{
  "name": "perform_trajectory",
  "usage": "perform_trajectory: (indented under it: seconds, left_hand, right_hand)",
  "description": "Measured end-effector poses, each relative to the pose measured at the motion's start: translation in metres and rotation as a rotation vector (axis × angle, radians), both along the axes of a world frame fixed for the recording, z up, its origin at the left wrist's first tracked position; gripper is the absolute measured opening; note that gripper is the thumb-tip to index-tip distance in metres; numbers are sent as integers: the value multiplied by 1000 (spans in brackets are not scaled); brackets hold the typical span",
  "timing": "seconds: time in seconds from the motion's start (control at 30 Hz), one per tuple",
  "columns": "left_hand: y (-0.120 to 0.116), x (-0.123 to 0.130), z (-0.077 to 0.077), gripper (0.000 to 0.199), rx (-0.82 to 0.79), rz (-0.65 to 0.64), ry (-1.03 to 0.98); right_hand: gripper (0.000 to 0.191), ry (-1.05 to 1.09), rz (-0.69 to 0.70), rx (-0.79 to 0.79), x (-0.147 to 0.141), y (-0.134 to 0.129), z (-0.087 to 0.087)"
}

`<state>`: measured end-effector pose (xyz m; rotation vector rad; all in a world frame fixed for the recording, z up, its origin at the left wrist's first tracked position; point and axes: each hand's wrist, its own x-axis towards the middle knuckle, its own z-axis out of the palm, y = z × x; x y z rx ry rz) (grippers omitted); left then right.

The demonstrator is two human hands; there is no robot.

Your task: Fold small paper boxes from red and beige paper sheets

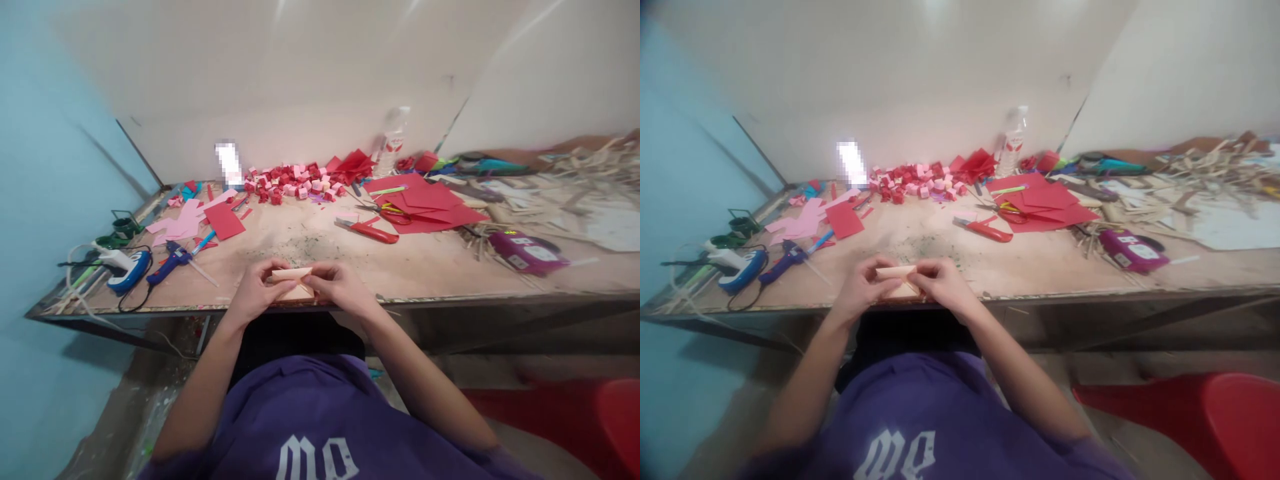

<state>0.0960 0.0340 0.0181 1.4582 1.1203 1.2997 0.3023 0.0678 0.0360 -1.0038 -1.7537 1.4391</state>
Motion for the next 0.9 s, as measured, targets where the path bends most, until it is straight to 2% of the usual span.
perform_trajectory:
  seconds: [0.13,0.2,0.4,0.47,0.6,0.7,0.73,0.83,0.9]
  left_hand:
    - [0,-1,-2,18,54,38,41]
    - [1,-2,-4,16,78,30,13]
    - [3,-4,-5,15,196,46,-60]
    - [2,-4,-4,14,209,51,-18]
    - [0,-3,-2,17,189,54,42]
    - [-2,-3,-2,16,134,9,22]
    - [-3,-3,-2,21,93,-17,5]
    - [-4,-3,0,67,-57,-95,-69]
    - [-5,-3,1,80,-114,-123,-103]
  right_hand:
    - [25,40,20,-33,2,1,0]
    - [31,74,14,-74,2,1,0]
    - [49,264,33,-286,1,3,-1]
    - [54,207,49,-260,0,3,1]
    - [48,45,76,-177,1,3,2]
    - [43,81,43,-212,2,3,1]
    - [42,98,21,-219,2,3,1]
    - [39,133,-48,-206,2,3,0]
    - [36,136,-74,-178,2,2,0]
